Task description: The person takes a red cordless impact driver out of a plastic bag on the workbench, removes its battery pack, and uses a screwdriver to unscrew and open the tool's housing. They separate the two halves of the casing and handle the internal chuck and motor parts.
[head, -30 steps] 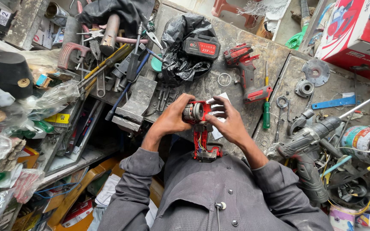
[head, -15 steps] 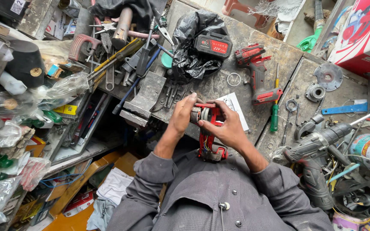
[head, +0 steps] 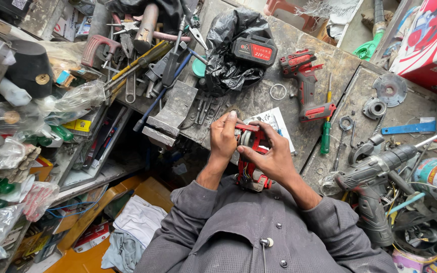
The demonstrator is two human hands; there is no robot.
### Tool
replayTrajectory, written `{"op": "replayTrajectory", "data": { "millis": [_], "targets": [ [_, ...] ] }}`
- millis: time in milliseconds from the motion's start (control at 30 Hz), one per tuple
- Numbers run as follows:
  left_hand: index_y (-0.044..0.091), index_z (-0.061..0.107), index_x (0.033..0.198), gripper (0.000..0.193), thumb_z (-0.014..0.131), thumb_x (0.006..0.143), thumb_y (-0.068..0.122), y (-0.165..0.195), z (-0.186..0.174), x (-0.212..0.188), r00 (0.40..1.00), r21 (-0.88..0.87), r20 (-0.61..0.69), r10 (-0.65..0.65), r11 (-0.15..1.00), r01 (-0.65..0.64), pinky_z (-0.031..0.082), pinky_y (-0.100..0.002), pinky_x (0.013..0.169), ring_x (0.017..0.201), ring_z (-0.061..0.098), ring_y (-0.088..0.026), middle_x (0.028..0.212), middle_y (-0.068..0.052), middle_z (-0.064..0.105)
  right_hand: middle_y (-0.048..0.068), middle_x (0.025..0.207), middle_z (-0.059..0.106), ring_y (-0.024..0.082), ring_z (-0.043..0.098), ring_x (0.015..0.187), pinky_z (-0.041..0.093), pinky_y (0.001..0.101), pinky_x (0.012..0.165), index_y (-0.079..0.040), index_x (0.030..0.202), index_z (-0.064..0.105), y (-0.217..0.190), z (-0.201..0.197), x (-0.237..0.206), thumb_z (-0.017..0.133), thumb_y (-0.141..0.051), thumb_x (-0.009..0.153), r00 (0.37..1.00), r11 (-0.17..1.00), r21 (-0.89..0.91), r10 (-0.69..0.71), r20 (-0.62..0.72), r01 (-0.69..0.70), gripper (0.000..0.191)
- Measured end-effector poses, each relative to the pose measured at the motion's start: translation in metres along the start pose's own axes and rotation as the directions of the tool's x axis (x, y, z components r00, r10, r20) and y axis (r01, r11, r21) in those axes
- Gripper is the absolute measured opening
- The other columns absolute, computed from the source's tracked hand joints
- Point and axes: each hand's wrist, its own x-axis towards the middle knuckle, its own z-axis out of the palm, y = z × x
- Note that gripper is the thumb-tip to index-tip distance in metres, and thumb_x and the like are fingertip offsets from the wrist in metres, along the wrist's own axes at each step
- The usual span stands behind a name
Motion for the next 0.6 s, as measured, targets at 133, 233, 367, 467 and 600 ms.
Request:
{"op": "replayTrajectory", "data": {
  "millis": [133, 233, 367, 467, 600],
  "targets": [
    [-0.001, 0.068, 0.081, 0.043, 0.051, 0.107, 0.029, -0.007, -0.004, 0.012, 0.989, -0.24, 0.057, -0.136, 0.96, 0.146, 0.046, -0.025, 0.058, 0.062, 0.056, -0.007, 0.071, -0.004, 0.067, 0.014, 0.117, 0.074, 0.018, 0.074, 0.107, 0.059, 0.033, 0.094, 0.0, 0.143, 0.052, -0.006, 0.001, 0.001, 0.09, -0.027, 0.076, 0.995, 0.995, 0.022, 0.094, 0.016, -0.095, 0.082],
    [-0.001, 0.068, 0.083, 0.042, 0.051, 0.107, 0.029, -0.01, -0.011, 0.014, 0.972, -0.345, 0.134, -0.193, 0.91, 0.228, 0.049, -0.026, 0.06, 0.063, 0.059, -0.01, 0.074, -0.007, 0.068, 0.017, 0.124, 0.07, 0.021, 0.071, 0.113, 0.057, 0.035, 0.099, -0.001, 0.149, 0.043, -0.009, 0.004, -0.001, 0.093, -0.025, 0.069, 0.992, 0.99, 0.064, 0.121, 0.038, -0.123, 0.097],
    [-0.002, 0.068, 0.084, 0.043, 0.048, 0.105, 0.03, -0.012, -0.023, 0.021, 0.946, -0.411, 0.189, -0.262, 0.854, 0.318, 0.054, -0.029, 0.063, 0.064, 0.065, -0.015, 0.075, -0.011, 0.071, 0.02, 0.142, 0.06, 0.025, 0.064, 0.127, 0.05, 0.0391, 0.11, -0.001, 0.157, 0.03, -0.005, 0.006, -0.004, 0.093, -0.022, 0.07, 0.987, 0.966, 0.217, 0.118, 0.105, -0.139, 0.11],
    [-0.001, 0.066, 0.085, 0.044, 0.047, 0.105, 0.033, -0.018, -0.026, 0.026, 0.915, -0.473, 0.198, -0.35, 0.784, 0.402, 0.055, -0.031, 0.065, 0.066, 0.066, -0.018, 0.077, -0.013, 0.071, 0.021, 0.149, 0.055, 0.027, 0.059, 0.135, 0.048, 0.041, 0.113, 0.0, 0.158, 0.029, 0.001, 0.007, -0.004, 0.093, -0.02, 0.071, 0.982, 0.955, 0.257, 0.114, 0.148, -0.15, 0.11],
    [-0.002, 0.065, 0.088, 0.044, 0.047, 0.108, 0.034, -0.028, -0.031, 0.032, 0.885, -0.58, 0.264, -0.384, 0.67, 0.464, 0.057, -0.034, 0.067, 0.07, 0.068, -0.021, 0.079, -0.015, 0.07, 0.022, 0.155, 0.048, 0.029, 0.051, 0.142, 0.045, 0.0422, 0.116, 0.002, 0.158, 0.031, 0.006, 0.01, -0.003, 0.092, -0.02, 0.073, 0.986, 0.944, 0.305, 0.081, 0.144, -0.122, 0.107]
  ]
}}
